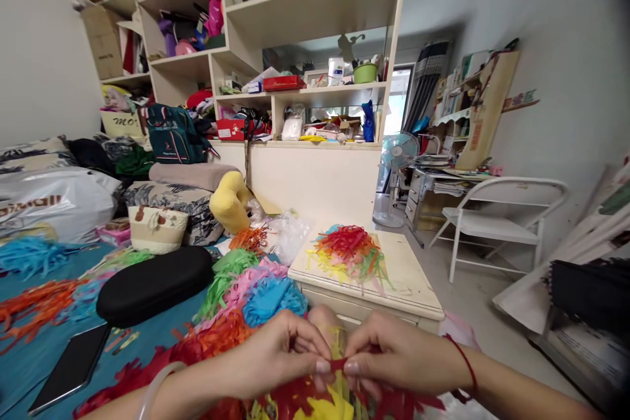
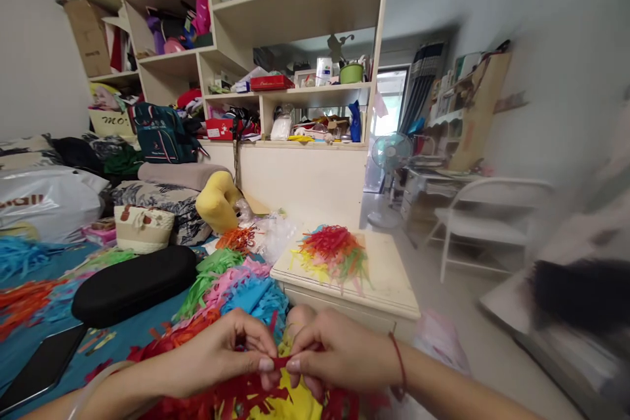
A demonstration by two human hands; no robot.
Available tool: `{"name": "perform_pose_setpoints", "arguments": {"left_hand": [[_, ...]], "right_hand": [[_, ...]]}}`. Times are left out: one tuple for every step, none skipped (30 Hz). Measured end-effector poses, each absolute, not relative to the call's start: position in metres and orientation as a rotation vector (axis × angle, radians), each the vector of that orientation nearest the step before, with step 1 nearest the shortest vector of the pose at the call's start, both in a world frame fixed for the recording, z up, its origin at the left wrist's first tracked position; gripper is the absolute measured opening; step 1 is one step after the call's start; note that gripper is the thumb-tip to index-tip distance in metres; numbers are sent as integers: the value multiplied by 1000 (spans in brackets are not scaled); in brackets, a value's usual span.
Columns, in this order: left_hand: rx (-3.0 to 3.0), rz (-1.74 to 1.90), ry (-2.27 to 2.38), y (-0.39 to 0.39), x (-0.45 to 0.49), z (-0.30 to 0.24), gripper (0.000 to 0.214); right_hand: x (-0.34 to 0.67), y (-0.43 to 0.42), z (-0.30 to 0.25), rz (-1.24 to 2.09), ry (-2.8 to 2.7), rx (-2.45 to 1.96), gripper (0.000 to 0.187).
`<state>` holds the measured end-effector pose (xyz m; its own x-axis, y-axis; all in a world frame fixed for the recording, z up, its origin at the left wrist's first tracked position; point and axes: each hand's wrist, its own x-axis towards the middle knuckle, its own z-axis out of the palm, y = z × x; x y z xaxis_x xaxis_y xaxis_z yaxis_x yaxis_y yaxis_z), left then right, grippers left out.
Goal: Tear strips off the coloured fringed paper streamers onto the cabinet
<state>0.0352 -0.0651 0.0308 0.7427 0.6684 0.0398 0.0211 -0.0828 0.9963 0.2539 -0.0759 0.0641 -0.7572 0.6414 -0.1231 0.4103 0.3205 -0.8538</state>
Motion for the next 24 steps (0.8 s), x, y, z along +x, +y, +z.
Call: {"name": "perform_pose_setpoints", "arguments": {"left_hand": [[1581, 624, 556, -62, 35, 31, 21], [1583, 664, 534, -60, 34, 30, 18], [1578, 712, 506, -58, 34, 28, 16], [1569, 763, 475, -55, 32, 26, 14], [1557, 815, 448, -53, 31, 23, 13], [1534, 863, 431, -50, 30, 19, 12], [1503, 898, 427, -47, 28, 16, 13], [1465, 926, 437, -43, 25, 12, 15], [1426, 957, 457, -39, 22, 8, 20], [1394, 986, 486, -35, 19, 5, 26], [1373, 1014, 518, -31, 15, 2, 30], [1367, 1038, 543, -27, 10, -1, 32], [1374, 1061, 564, -23, 5, -4, 31], [1383, 1090, 582, -19, -1, -7, 26], [1389, 1124, 597, -14, -7, -11, 21], [1396, 1159, 608, -9, -14, -15, 17], [1408, 1196, 618, -4, -22, -20, 15], [1431, 1227, 630, 1, -30, -25, 13], [1463, 1256, 645, 6, -38, -30, 13], [1499, 1281, 665, 10, -46, -34, 14], [1525, 1307, 702, 13, -54, -39, 15], [1533, 1331, 756, 14, -61, -42, 18], [1518, 1344, 820, 14, -67, -44, 21], [1482, 1331, 881, 12, -72, -45, 23]], "right_hand": [[254, -70, 63, 1490, -2331, -892, 35], [252, -63, 60, 1564, -2320, -823, 39], [250, -56, 57, 1633, -2305, -756, 43], [247, -49, 53, 1697, -2285, -696, 46], [243, -41, 47, 1765, -2252, -649, 47], [238, -32, 42, 1835, -2209, -616, 49], [232, -23, 35, 1903, -2166, -595, 51], [224, -13, 29, 1956, -2128, -582, 53], [217, -3, 23, 1990, -2102, -579, 55], [208, 6, 17, 2013, -2089, -580, 57], [200, 15, 12, 2022, -2086, -587, 58], [192, 23, 7, 2026, -2090, -598, 59], [183, 30, 2, 2032, -2095, -613, 60], [175, 36, -2, 2037, -2104, -631, 60], [166, 42, -6, 2038, -2121, -654, 60], [158, 48, -10, 2036, -2147, -682, 59], [150, 55, -13, 2030, -2186, -716, 57], [142, 64, -15, 2013, -2236, -758, 53], [135, 75, -16, 1982, -2295, -807, 48], [128, 89, -15, 1929, -2355, -864, 41], [123, 107, -13, 1844, -2408, -933, 33], [118, 127, -11, 1726, -2447, -1018, 25], [115, 149, -7, 1582, -2468, -1113, 20], [112, 172, -4, 1408, -2465, -1221, 20]]}}
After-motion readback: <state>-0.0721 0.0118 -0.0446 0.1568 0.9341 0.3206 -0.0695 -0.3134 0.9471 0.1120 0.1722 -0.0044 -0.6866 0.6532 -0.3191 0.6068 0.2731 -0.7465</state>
